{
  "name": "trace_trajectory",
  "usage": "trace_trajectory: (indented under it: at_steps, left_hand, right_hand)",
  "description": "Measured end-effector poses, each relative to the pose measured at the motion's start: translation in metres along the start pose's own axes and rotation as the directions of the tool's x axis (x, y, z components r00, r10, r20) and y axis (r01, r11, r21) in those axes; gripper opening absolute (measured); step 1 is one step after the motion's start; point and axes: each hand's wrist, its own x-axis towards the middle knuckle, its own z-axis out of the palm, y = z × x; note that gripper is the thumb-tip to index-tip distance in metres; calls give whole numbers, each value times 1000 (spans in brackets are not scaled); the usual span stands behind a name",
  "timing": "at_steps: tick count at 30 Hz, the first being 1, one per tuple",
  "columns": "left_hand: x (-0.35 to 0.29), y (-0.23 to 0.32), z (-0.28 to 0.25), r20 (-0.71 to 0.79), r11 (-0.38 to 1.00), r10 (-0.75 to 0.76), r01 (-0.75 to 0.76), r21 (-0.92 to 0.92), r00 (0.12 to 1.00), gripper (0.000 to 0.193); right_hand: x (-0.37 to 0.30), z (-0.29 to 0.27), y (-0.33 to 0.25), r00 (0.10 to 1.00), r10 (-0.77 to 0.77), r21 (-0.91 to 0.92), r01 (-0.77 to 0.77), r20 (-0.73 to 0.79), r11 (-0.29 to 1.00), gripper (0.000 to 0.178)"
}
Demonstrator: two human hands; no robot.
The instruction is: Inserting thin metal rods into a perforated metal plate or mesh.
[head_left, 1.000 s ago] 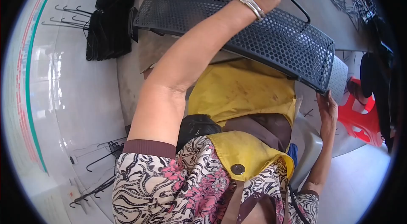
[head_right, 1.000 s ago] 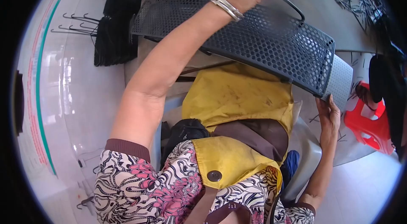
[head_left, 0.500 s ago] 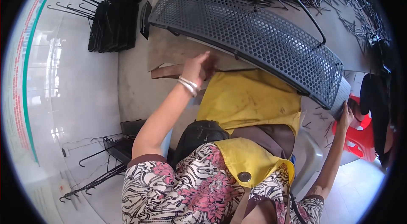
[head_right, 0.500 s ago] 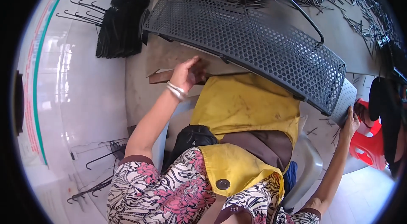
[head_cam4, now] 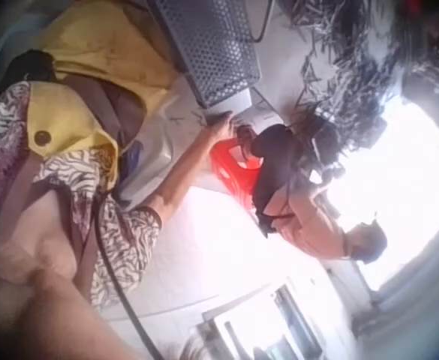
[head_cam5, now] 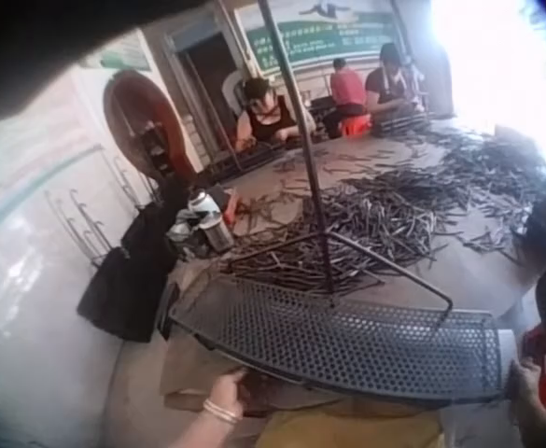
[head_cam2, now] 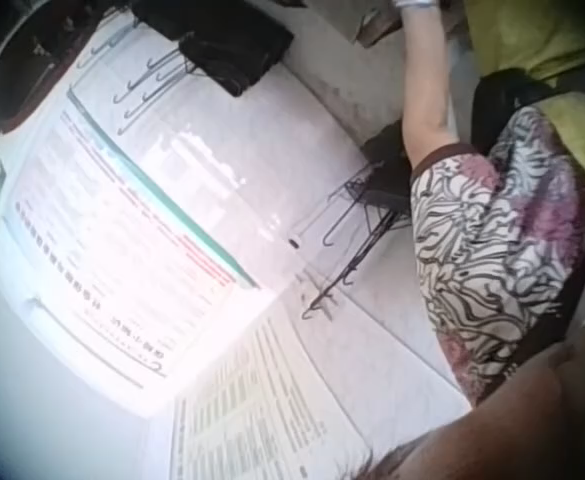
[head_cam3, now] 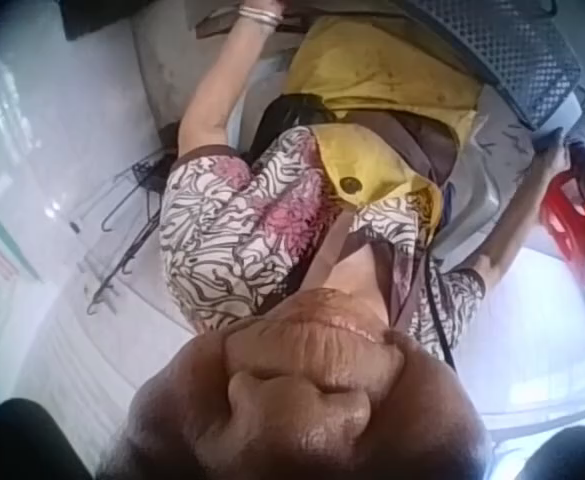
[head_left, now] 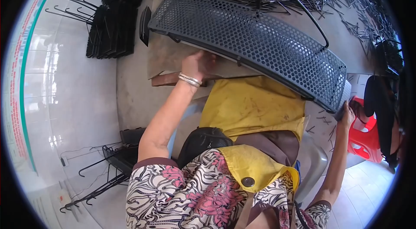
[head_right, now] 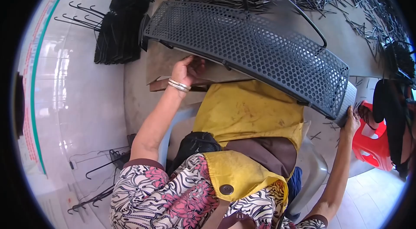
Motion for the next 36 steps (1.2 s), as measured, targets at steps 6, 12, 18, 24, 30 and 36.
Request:
trace_trajectory:
  at_steps: [6, 12, 18, 24, 30, 36]
  left_hand:
    - [11, 15, -8, -76, 995, 95, -96, -8, 993, 13]
    - [20, 16, -12, -150, 980, 156, -135, 144, 976, 10]
    - [24, 16, -12, -133, 970, 206, -184, 160, 970, 10]
    - [25, 26, -15, -183, 968, 231, -207, 140, 956, 10]
    - [20, 57, -41, -243, 938, 236, -154, 312, 941, 12]
    - [23, 110, -89, -215, 527, 757, -383, 759, 617, 31]
  right_hand:
    - [-18, 28, -15, 1000, 22, 30, -21, -15, 999, 19]
    - [-22, 29, -18, 997, 69, 54, -70, 37, 996, 20]
    - [-25, 27, -12, 989, 128, 174, -138, 69, 975, 21]
    - [-33, 35, -27, 980, 178, 90, -185, 86, 978, 19]
    - [-40, 54, -34, 966, 202, 89, -218, 162, 972, 18]
    - [-12, 72, -44, 989, 70, 70, -80, 134, 994, 23]
